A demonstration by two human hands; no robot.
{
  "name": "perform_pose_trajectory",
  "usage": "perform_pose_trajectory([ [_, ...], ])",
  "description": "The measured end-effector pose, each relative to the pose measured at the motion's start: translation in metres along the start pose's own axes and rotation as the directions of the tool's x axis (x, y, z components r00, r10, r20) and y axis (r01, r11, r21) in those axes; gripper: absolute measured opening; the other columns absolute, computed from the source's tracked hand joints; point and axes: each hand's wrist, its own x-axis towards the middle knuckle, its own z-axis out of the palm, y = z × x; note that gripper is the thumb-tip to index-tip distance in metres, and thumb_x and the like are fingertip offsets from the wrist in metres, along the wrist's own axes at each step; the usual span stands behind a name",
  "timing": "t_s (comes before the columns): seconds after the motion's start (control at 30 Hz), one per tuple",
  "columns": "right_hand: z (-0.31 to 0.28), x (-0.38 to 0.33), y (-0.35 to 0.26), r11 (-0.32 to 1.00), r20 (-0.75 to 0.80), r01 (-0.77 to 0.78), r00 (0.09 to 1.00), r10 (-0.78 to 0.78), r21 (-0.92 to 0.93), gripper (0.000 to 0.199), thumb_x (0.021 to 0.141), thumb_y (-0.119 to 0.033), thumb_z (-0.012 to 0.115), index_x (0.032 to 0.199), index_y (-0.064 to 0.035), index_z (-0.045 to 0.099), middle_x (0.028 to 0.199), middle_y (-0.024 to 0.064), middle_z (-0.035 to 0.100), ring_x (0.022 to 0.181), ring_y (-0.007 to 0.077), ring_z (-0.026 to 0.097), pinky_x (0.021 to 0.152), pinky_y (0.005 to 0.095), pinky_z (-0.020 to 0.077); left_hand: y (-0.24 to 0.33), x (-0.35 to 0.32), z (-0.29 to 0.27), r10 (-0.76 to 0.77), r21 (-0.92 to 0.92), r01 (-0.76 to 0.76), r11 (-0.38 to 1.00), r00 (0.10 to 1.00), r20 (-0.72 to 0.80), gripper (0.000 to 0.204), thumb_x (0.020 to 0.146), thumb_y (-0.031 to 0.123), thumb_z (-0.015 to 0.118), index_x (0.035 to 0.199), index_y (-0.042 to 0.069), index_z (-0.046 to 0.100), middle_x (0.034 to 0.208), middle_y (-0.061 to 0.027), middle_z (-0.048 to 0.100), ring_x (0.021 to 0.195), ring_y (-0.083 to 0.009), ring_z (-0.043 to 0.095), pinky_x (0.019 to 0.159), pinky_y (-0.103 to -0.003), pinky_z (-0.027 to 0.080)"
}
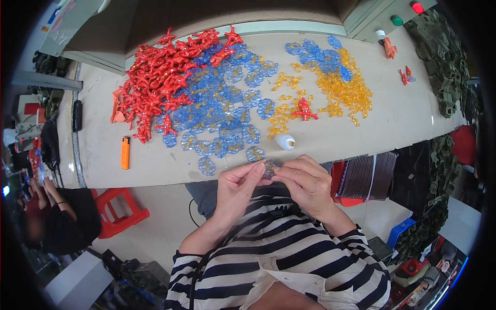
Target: The person glues small plastic pieces together with a glue bottle to assemble toy figures.
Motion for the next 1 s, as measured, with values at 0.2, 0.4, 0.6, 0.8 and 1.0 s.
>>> perform_pose_trajectory([
  [0.2,-0.001,0.000,-0.002,1.000,0.012,-0.020,1.000,0.020,-0.004,0.027,0.060,0.009,0.068,0.085,0.0008,0.066,0.078,0.0102,0.062,0.066,0.0227,0.058,0.058,0.0299,0.0481,0.000,0.000,0.000,-0.009,-0.013,0.009,1.000,1.000,0.002,0.022,0.092,0.009,0.054,0.106,-0.005,0.062,0.093,-0.0108,0.065,0.078,-0.0124,0.062,0.071,-0.025,0.055],
  [0.4,-0.002,0.003,-0.004,0.998,0.035,-0.059,0.998,0.059,0.000,0.023,0.062,0.006,0.070,0.084,-0.0002,0.066,0.077,0.0096,0.061,0.067,0.0224,0.058,0.058,0.0301,0.0480,0.000,0.001,-0.003,-0.034,-0.027,0.034,0.999,0.999,0.005,0.022,0.092,0.010,0.054,0.105,-0.005,0.063,0.093,-0.0107,0.065,0.078,-0.0122,0.062,0.070,-0.025,0.055],
  [0.6,-0.013,0.002,-0.004,0.984,-0.049,-0.175,0.983,0.176,0.021,0.024,0.062,0.001,0.076,0.083,-0.0007,0.067,0.079,0.0079,0.062,0.067,0.0178,0.057,0.057,0.0269,0.0452,0.016,0.000,-0.007,-0.024,0.093,0.029,0.995,0.998,-0.055,0.021,0.091,0.010,0.056,0.104,-0.004,0.064,0.091,-0.0088,0.065,0.074,-0.0095,0.060,0.066,-0.022,0.053],
  [0.8,-0.014,0.016,0.002,0.923,-0.112,-0.367,0.928,0.354,-0.119,0.045,0.061,-0.013,0.081,0.101,-0.0019,0.063,0.099,0.0097,0.060,0.079,0.0188,0.058,0.060,0.0268,0.0475,0.041,0.007,-0.038,0.390,0.516,-0.218,0.828,0.886,-0.251,0.018,0.089,0.008,0.059,0.102,-0.003,0.066,0.087,-0.0044,0.061,0.070,-0.0041,0.052,0.058,-0.016,0.041],
  [1.0,-0.001,0.021,0.009,0.941,-0.105,-0.317,0.946,0.306,-0.120,0.042,0.064,-0.010,0.079,0.101,-0.0013,0.063,0.099,0.0130,0.060,0.082,0.0254,0.059,0.071,0.0315,0.0492,0.050,0.011,-0.055,0.224,0.325,-0.112,0.939,0.917,-0.331,0.022,0.091,0.014,0.057,0.103,-0.003,0.064,0.079,-0.0039,0.061,0.063,-0.0048,0.054,0.049,-0.018,0.037],
])
